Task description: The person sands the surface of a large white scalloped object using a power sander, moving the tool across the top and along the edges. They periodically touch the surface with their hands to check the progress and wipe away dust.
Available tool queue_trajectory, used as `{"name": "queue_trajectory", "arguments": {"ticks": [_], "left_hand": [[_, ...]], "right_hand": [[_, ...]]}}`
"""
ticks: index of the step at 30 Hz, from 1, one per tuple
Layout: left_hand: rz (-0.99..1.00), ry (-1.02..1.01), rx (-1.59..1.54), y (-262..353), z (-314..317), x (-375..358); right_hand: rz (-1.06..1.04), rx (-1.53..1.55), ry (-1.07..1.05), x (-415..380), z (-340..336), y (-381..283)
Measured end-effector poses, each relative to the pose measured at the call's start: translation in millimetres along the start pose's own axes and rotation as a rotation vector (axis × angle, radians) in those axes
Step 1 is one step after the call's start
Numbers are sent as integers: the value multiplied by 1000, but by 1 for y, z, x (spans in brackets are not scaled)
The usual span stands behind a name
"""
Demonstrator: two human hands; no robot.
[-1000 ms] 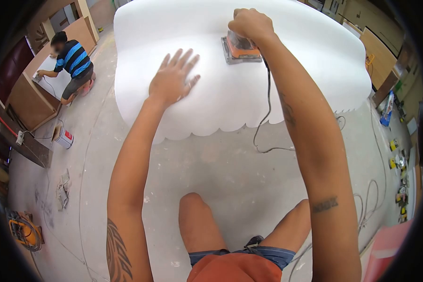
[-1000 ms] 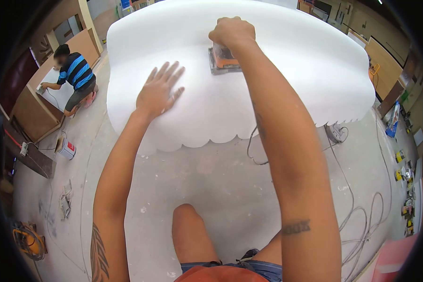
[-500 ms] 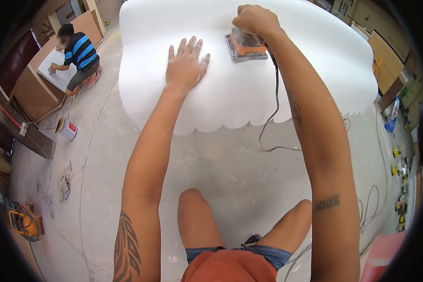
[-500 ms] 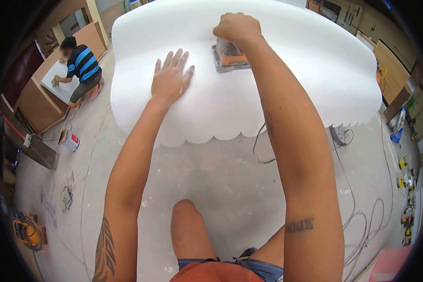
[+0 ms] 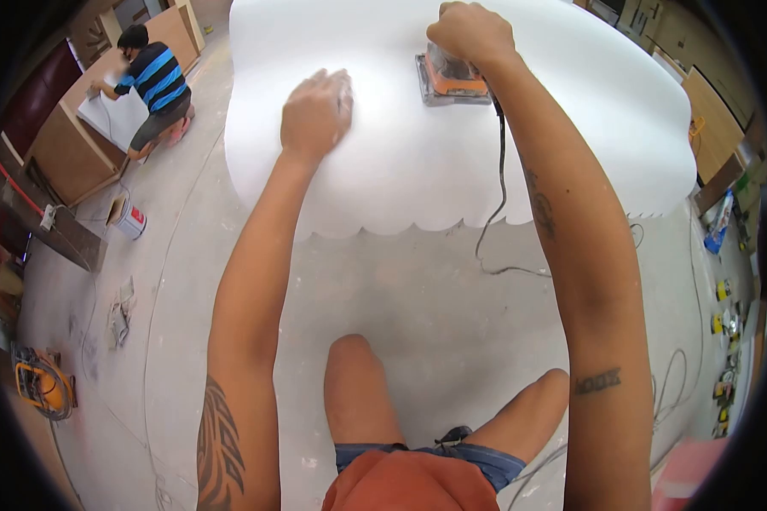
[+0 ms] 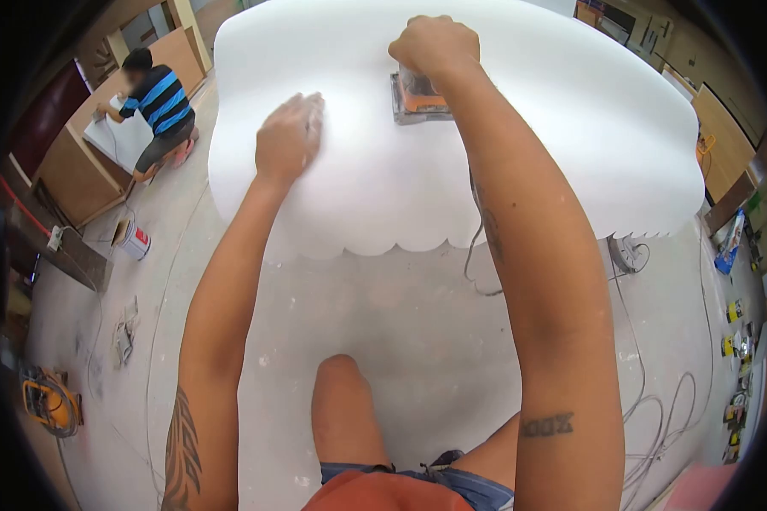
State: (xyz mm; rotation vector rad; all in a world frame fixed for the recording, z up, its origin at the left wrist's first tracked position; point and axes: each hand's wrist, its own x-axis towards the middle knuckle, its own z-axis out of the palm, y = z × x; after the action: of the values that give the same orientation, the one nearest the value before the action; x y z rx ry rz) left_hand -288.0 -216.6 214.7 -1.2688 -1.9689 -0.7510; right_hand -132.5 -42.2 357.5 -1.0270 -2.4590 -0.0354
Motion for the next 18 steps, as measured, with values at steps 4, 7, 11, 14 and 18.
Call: {"name": "queue_trajectory", "arguments": {"ticks": [4, 7, 11, 14, 18], "left_hand": [[-360, 140, -109, 1, 3, -3], [-68, 121, 35, -3, -2, -23], [98, 81, 154, -13, -30, -71], [32, 24, 171, -16, -44, -91], [-272, -460, -560, 13, -104, -29]], "right_hand": [[-43, 11, 55, -23, 0, -21], [-81, 9, 50, -44, 2, -40], [-87, 41, 32, -59, 5, -57], [-103, 81, 52, -58, 7, -61], [-123, 88, 104, -42, 15, -77]]}}
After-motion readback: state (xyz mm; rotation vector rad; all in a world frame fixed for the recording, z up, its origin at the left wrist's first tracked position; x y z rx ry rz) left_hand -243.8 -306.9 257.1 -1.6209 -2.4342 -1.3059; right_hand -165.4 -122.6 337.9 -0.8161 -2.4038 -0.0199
